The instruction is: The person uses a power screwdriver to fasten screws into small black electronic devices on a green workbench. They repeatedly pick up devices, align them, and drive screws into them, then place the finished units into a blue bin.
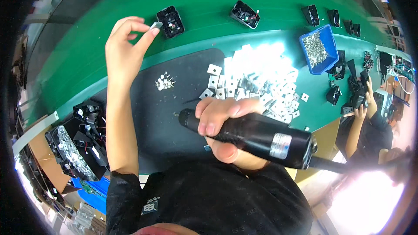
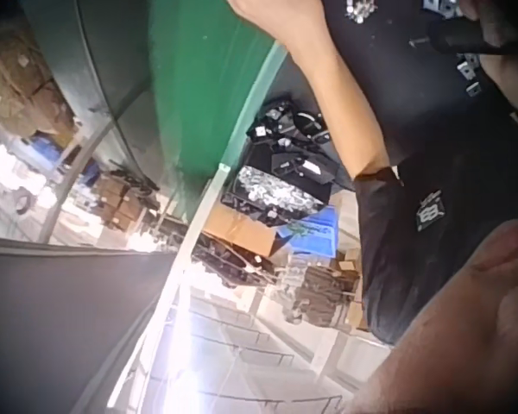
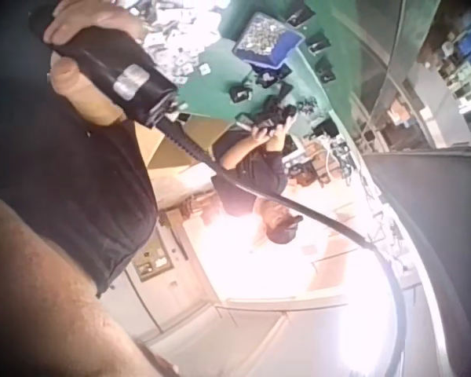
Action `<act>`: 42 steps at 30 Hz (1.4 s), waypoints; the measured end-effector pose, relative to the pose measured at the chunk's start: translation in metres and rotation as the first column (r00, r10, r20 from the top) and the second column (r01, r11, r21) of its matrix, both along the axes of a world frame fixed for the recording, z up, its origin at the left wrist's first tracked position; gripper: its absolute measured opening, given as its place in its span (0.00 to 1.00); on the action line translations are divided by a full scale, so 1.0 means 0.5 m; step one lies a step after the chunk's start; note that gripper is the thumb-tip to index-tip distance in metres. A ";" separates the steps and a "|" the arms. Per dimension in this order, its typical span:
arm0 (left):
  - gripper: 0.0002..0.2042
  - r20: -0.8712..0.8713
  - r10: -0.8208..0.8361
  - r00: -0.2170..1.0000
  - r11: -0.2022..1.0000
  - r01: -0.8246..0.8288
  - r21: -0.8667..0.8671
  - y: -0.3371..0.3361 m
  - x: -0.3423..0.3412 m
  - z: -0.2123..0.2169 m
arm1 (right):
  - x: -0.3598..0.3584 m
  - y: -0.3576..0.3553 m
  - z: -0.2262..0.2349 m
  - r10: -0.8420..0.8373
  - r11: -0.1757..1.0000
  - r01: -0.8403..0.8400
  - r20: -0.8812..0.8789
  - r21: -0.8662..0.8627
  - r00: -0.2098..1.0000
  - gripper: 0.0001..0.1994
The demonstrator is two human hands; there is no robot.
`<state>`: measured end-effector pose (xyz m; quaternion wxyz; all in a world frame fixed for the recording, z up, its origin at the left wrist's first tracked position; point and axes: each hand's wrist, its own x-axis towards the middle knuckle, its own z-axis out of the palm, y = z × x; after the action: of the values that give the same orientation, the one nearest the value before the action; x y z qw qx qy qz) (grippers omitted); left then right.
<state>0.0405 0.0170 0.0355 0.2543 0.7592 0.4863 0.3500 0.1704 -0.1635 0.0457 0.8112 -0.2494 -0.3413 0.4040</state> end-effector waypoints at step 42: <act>0.18 -0.102 -0.109 0.989 0.991 0.117 0.068 -0.326 -0.200 0.032 | -0.052 -0.004 0.055 0.147 0.988 -0.139 -0.137 0.073 0.980 0.24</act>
<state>-0.0596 -0.1461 0.0515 0.2214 0.8107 0.4412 0.3148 0.1444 -0.1656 0.0734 0.8097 -0.1693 -0.3124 0.4671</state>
